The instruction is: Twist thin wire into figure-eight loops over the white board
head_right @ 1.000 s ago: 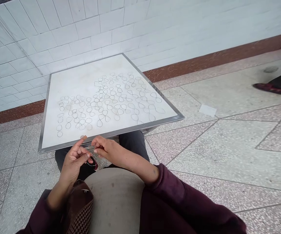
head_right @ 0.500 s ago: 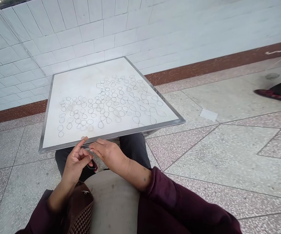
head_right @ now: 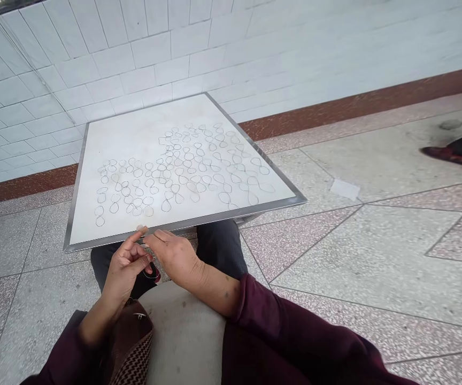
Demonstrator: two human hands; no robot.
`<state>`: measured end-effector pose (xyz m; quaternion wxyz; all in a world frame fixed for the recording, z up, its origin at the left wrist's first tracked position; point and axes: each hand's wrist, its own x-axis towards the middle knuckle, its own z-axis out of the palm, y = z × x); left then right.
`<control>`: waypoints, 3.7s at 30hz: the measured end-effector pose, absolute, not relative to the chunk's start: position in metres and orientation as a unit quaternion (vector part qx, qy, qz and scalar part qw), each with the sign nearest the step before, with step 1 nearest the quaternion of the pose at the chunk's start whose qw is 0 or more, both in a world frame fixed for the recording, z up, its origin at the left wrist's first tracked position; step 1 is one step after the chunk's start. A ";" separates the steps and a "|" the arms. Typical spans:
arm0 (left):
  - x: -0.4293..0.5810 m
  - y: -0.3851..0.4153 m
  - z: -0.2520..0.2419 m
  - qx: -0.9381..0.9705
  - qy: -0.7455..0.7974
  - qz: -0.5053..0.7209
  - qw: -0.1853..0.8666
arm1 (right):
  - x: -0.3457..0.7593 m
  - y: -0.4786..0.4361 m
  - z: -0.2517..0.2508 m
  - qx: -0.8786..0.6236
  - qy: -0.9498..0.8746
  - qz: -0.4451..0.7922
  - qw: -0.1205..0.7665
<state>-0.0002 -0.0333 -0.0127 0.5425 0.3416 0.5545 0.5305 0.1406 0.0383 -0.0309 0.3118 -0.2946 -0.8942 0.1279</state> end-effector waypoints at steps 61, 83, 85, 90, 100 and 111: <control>-0.008 -0.032 -0.006 0.446 0.585 0.501 0.456 | 0.145 0.045 -0.013 -0.249 -0.870 0.254 0.341; -0.011 -0.032 -0.012 0.354 0.530 0.534 0.555 | 0.142 0.048 -0.017 -0.233 -0.871 0.251 0.353; -0.011 -0.033 -0.013 0.353 0.526 0.543 0.551 | 0.141 0.045 -0.015 -0.237 -0.871 0.253 0.349; -0.009 -0.035 -0.017 0.368 0.514 0.571 0.524 | 0.139 0.037 -0.013 -0.279 -0.857 0.258 0.348; -0.004 -0.038 -0.020 0.392 0.513 0.591 0.485 | 0.136 0.031 -0.015 -0.350 -0.828 0.292 0.326; -0.005 -0.039 -0.023 0.351 0.491 0.636 0.481 | 0.140 0.038 -0.015 -0.315 -0.802 0.367 0.351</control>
